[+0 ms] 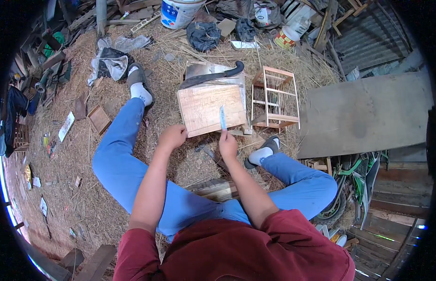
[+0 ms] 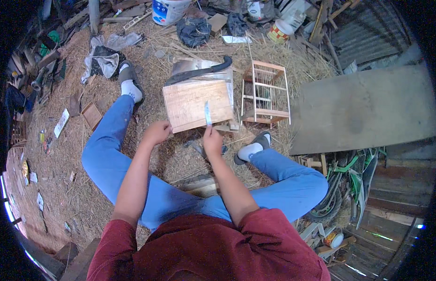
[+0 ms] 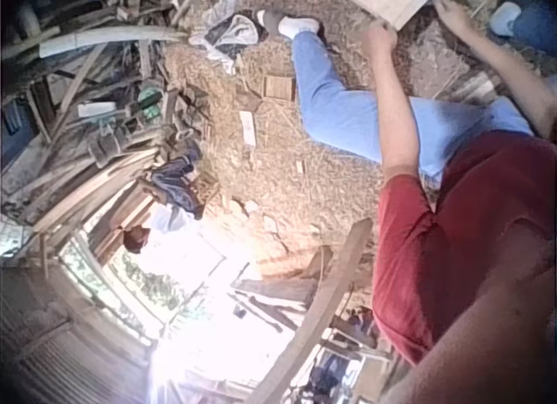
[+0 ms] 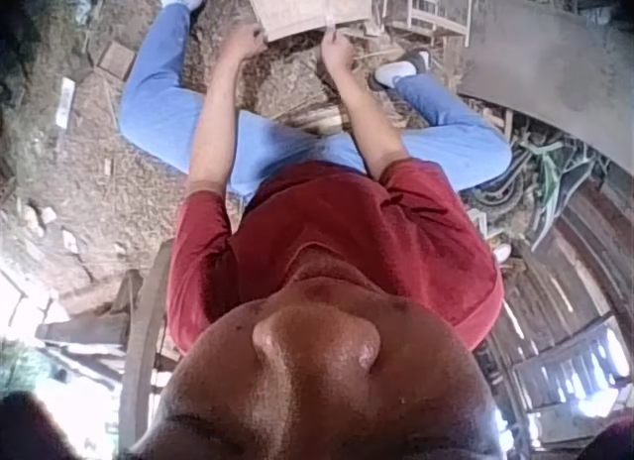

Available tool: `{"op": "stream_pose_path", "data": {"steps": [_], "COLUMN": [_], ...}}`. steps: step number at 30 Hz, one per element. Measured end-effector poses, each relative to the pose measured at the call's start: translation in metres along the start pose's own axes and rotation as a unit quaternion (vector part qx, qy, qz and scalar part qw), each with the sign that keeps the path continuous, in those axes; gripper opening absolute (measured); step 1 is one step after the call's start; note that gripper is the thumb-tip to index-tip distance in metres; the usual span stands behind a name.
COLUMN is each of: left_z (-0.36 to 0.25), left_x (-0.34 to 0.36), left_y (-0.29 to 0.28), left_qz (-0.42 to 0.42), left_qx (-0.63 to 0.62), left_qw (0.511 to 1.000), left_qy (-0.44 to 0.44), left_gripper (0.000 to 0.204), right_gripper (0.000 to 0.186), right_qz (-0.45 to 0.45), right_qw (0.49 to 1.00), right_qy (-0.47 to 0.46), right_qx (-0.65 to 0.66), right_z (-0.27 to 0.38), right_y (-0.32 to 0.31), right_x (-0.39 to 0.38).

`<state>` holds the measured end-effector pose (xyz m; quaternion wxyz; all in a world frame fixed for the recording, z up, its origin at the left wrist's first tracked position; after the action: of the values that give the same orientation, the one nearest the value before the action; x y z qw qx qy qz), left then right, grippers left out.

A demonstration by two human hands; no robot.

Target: The person shapes and finishes small wooden components using a knife and a sharpening stone. The person scrapes a thin wooden stick with the knife and rubs the knife blade against a whetstone while holding a partially assembled bird cage nearby.

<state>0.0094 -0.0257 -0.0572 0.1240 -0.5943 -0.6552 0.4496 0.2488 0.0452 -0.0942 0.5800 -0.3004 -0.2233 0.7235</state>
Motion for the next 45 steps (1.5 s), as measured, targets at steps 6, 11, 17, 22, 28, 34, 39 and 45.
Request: {"op": "stream_pose_path", "data": {"steps": [6,11,17,22,28,34,39,45], "left_z": [-0.003,0.002,-0.001,0.000,0.008,0.009,0.006,0.005], "left_x": [0.000,-0.001,0.000,-0.001,0.004,0.007,0.006,0.012], "left_y": [-0.003,-0.003,-0.002,-0.002,0.006,0.008,0.006,0.009], "left_qz": [0.011,0.014,0.004,-0.002,0.012,0.011,0.013,0.030], "left_qx": [-0.013,-0.003,-0.026,-0.026,-0.040,-0.028,-0.018,-0.023], "left_qw": [1.000,1.000,1.000,1.000,0.999,1.000,1.000,0.999], "left_qy": [-0.006,-0.012,-0.007,0.006,-0.002,0.001,0.001,-0.006], "left_gripper": [0.023,0.024,0.024,0.024,0.024,0.024,0.023,0.022], "right_gripper": [0.051,0.054,0.053,0.056,0.054,0.053,0.051,0.051], "right_qz": [-0.022,-0.032,-0.030,0.029,-0.023,-0.029,0.025,-0.011], "right_qw": [0.999,0.998,0.999,0.999,0.998,0.998,0.997,1.000], "right_qy": [0.010,-0.032,-0.014,-0.031,-0.019,-0.040,-0.066,0.025], "right_qx": [-0.030,-0.039,0.007,-0.034,-0.059,-0.049,-0.038,0.004], "right_z": [-0.009,0.007,0.003,0.010,0.008,-0.011,0.014,0.001], "right_y": [-0.005,0.009,0.005,0.007,0.015,-0.001,0.016,0.017], "right_x": [0.010,-0.010,-0.001,-0.006,-0.009,0.009,-0.019,-0.005]}}
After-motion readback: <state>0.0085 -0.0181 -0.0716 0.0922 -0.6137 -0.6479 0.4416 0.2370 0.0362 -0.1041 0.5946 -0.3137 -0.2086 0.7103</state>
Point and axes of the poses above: each hand's wrist, its own x-axis towards the middle knuckle, its own y-axis out of the palm, z = x × y, the point moved 3 cm from there along x, towards the middle knuckle, and after that the axes turned 3 degrees about -y, right-handed, at the moved point
